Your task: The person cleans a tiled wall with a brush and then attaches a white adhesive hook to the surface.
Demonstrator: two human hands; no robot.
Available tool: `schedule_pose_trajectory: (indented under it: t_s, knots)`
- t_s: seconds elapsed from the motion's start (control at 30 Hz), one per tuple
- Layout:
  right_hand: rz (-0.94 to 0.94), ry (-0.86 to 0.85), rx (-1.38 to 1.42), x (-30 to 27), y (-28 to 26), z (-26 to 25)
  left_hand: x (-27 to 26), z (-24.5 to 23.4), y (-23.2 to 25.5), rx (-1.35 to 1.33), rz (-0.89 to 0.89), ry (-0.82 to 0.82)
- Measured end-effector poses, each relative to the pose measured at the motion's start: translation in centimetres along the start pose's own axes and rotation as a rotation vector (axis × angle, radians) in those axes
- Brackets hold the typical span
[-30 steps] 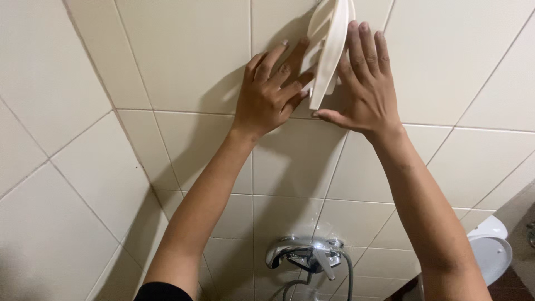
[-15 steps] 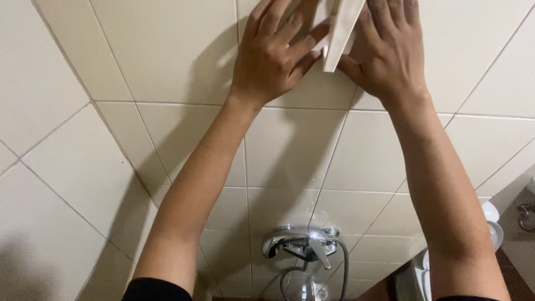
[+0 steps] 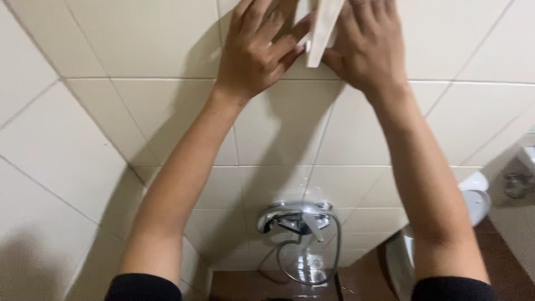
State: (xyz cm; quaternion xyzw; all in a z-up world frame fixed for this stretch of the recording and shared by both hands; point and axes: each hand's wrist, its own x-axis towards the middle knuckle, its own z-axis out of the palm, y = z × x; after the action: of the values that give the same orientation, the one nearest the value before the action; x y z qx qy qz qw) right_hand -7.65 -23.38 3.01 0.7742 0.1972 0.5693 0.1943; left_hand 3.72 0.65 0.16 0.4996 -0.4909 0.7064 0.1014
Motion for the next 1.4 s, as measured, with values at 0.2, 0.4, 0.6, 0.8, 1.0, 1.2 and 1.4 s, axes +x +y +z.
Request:
schedule_pose_trajectory:
  t_s: [0.2, 0.4, 0.6, 0.8, 1.0, 1.2, 1.4]
  knots:
    - [-0.081, 0.085, -0.078, -1.2, -1.9, 1.1, -1.5, -0.7, 1.9, 0.037, -0.018, 0.037]
    - [-0.119, 0.077, -0.095, -2.3, -1.2, 0.8, -2.5, 0.5, 2.8, 0.148, -0.038, 0.014]
    - [-0.234, 0.183, -0.187, -1.2, 1.9, 0.0, -0.5, 1.3, 2.2, 0.213, 0.005, 0.102]
    - [-0.21, 0.256, -0.228, -1.6, 4.9, -1.8, 1.5, 2.8, 3.8, 0.306, -0.027, 0.034]
    - [-0.162, 0.343, -0.269, -2.9, 9.0, -2.9, 5.7, 5.1, 6.8, 0.331, -0.045, 0.056]
    - [-0.154, 0.359, -0.325, -5.4, 13.4, -4.0, 9.5, 7.5, 9.9, 0.33, -0.053, 0.054]
    - [-0.16, 0.373, -0.356, -7.5, 16.9, -5.2, 12.2, 9.6, 12.8, 0.31, -0.08, 0.009]
